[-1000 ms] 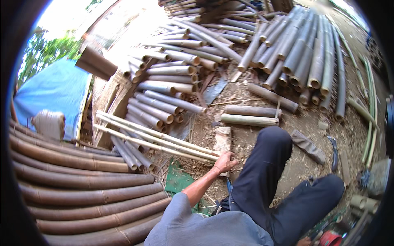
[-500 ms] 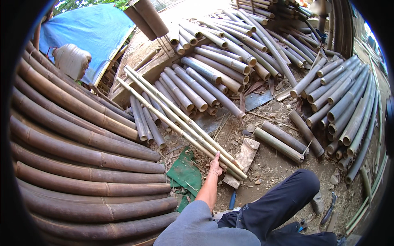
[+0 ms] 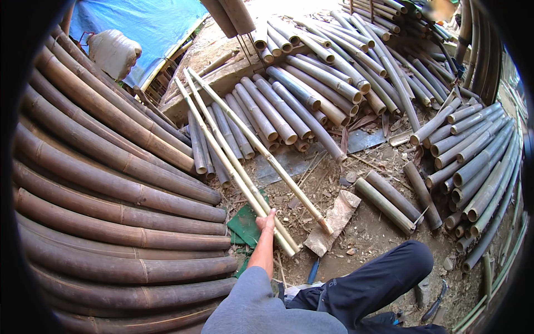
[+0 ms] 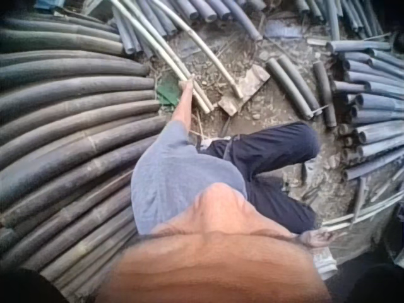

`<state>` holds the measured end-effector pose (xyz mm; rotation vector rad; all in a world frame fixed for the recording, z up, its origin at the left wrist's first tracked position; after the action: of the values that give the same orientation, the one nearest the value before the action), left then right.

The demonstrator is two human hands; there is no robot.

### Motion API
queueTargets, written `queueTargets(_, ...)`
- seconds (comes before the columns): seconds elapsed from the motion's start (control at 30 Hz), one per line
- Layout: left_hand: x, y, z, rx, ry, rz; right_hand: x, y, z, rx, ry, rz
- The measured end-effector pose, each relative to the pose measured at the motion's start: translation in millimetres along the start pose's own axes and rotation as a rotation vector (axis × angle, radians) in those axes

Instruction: The person selects a long bamboo pole and cuts a short segment from it using a hand saw. They then use a wooden mallet and a knife to split the segment and remove the inner pith. Finally, they use a chisel to smooth the interior surface of the bamboo piece.

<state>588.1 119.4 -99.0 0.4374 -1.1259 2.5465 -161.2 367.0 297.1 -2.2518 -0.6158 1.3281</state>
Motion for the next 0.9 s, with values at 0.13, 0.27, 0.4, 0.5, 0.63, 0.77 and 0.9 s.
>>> queueTargets(0.13,4.3,-10.0,-24.4,0.279,-0.072,-0.177,-21.5,36.4,-27.7,-0.092,-0.263,-0.035)
queueTargets(0.27,20.1,-30.1,-4.5,0.056,-0.009,-0.014,-13.4,63.9,20.7,-0.177,-0.145,-0.12)
queueTargets(0.4,28.2,-45.1,12.0,-0.086,-0.005,0.205,-23.3,85.4,-19.3,0.081,-0.304,-0.194)
queueTargets(0.5,8.2,-51.5,6.3,0.014,0.055,0.101,-15.1,92.6,-28.6,0.007,-0.119,-0.25)
queueTargets(0.63,-2.3,-59.4,8.9,0.116,0.156,0.148,-15.7,94.9,-43.5,0.009,-0.046,-0.32)
queueTargets(0.77,65.1,-21.1,47.9,-0.221,0.277,0.362,-15.4,85.7,-33.7,0.009,-0.035,-0.261)
queueTargets(0.9,105.3,55.3,83.5,0.037,0.339,-0.286,1.7,89.8,35.3,0.007,0.036,-0.374)
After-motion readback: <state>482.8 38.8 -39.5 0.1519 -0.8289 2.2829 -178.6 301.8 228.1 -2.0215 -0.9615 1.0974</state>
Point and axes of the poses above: each hand's wrist, its own x-axis away from the middle knuckle, its own y-axis out of the palm, z = x × y, the point moved 4 cm from there along -x, towards the middle knuckle, and after that the axes turned 10 degrees about -y, right-handed, at the moved point
